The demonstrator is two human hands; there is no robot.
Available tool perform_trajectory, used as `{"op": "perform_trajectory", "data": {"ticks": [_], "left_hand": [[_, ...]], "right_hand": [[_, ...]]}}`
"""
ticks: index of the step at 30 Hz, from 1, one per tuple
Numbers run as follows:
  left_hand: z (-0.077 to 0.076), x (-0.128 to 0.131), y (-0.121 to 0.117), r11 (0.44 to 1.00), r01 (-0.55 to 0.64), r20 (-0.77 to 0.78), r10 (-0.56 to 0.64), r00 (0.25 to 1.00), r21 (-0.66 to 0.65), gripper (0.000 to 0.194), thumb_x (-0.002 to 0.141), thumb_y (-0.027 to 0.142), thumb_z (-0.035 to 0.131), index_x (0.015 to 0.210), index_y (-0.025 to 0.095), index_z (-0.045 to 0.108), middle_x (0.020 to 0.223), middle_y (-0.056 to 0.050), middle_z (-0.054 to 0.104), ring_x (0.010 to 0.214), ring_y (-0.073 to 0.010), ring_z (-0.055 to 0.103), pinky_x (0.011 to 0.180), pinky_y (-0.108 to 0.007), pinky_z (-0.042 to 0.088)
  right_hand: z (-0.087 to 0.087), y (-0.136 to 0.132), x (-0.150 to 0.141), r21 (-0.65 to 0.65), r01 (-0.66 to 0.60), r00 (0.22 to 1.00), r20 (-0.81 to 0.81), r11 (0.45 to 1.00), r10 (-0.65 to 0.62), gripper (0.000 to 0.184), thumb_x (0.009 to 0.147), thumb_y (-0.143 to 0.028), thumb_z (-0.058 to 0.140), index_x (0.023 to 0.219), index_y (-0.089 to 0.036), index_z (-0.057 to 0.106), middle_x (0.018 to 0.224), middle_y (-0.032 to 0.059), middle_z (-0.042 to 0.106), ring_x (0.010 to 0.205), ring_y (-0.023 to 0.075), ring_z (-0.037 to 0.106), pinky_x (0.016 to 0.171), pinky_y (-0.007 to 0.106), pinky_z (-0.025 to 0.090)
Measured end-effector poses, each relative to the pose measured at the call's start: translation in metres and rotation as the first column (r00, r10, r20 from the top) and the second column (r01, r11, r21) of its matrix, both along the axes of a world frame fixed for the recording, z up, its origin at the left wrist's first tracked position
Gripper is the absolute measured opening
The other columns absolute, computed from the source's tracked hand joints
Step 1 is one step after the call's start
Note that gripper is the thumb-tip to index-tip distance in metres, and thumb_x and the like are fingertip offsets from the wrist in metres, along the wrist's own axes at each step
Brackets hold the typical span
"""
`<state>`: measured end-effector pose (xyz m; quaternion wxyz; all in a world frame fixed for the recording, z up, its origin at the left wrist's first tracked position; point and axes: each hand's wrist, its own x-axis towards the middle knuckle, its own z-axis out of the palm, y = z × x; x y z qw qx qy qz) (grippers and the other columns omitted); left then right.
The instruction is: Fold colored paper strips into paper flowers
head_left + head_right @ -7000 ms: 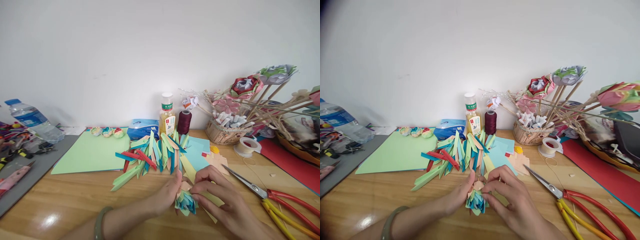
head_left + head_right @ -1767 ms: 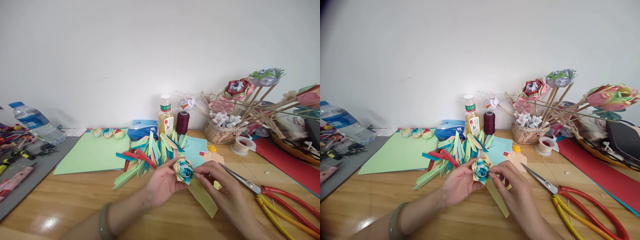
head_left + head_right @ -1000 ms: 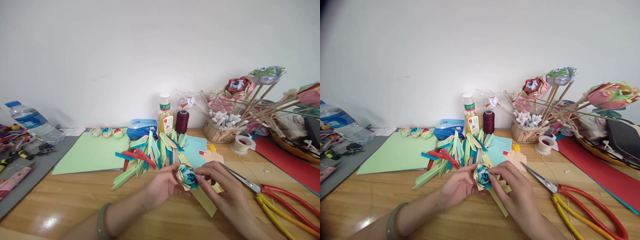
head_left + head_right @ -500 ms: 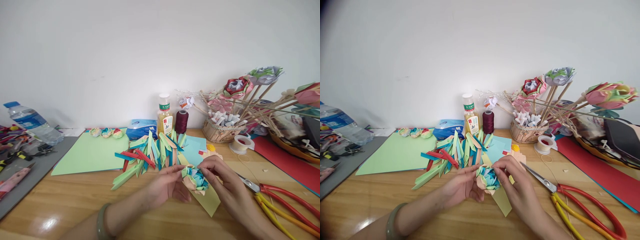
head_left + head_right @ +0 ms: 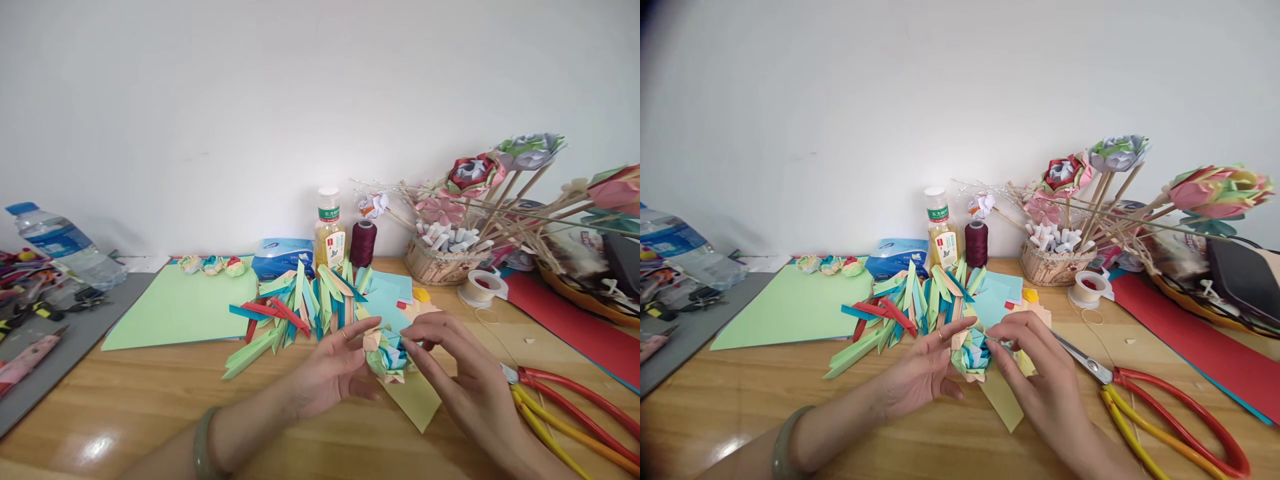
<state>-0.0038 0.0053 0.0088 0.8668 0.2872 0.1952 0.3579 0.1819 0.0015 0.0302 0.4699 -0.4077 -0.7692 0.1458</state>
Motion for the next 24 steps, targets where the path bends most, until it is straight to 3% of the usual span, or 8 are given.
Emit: {"op": "perform_trajectory", "data": {"ticks": [5,11,19,24], "left_hand": [[0.0004,0.0022,-0.0007,0.994,-0.103,-0.049,0.105,0.993,0.032,0.048,0.070,0.016,0.065,0.116,0.028,0.054,0.114,-0.004,0.051,0.082,-0.0124,0.058,0.068,-0.026,0.050],[-0.0023,0.0049,-0.0015,0.976,-0.212,-0.110,0.217,0.970,0.058,0.049,0.061,0.012,0.072,0.105,0.029,0.061,0.122,-0.003,0.047,0.094,-0.0160,0.052,0.077,-0.030,0.046],[0.0003,0.0069,-0.0011,0.952,-0.295,-0.143,0.303,0.942,0.078,0.050,0.057,0.008,0.073,0.103,0.026,0.061,0.107,-0.003,0.057,0.089,-0.0139,0.053,0.078,-0.026,0.041],[0.0004,0.0085,-0.0019,0.953,-0.271,-0.163,0.290,0.943,0.132,0.048,0.059,0.008,0.073,0.103,0.024,0.060,0.094,-0.003,0.061,0.084,-0.0125,0.054,0.076,-0.024,0.041]], "right_hand": [[0.0005,-0.0045,-0.0015,0.122,0.001,0.993,0.120,0.993,-0.016,0.010,0.080,-0.015,0.055,0.088,-0.021,0.056,0.080,0.0035,0.055,0.075,0.0161,0.055,0.062,0.028,0.046],[-0.0013,-0.0037,-0.0035,0.172,0.049,0.980,0.182,0.984,-0.081,0.012,0.080,-0.016,0.054,0.090,-0.021,0.057,0.078,0.0041,0.058,0.072,0.0160,0.057,0.061,0.029,0.048],[-0.0021,-0.0065,-0.0041,0.169,0.047,0.968,0.236,0.985,-0.087,0.013,0.079,-0.012,0.055,0.088,-0.022,0.058,0.077,0.0039,0.061,0.070,0.0160,0.058,0.060,0.029,0.047],[-0.0030,-0.0074,-0.0070,0.145,0.060,0.973,0.212,0.988,-0.090,0.013,0.075,-0.009,0.056,0.079,-0.021,0.055,0.072,0.0022,0.059,0.068,0.0149,0.056,0.060,0.027,0.045]]}}
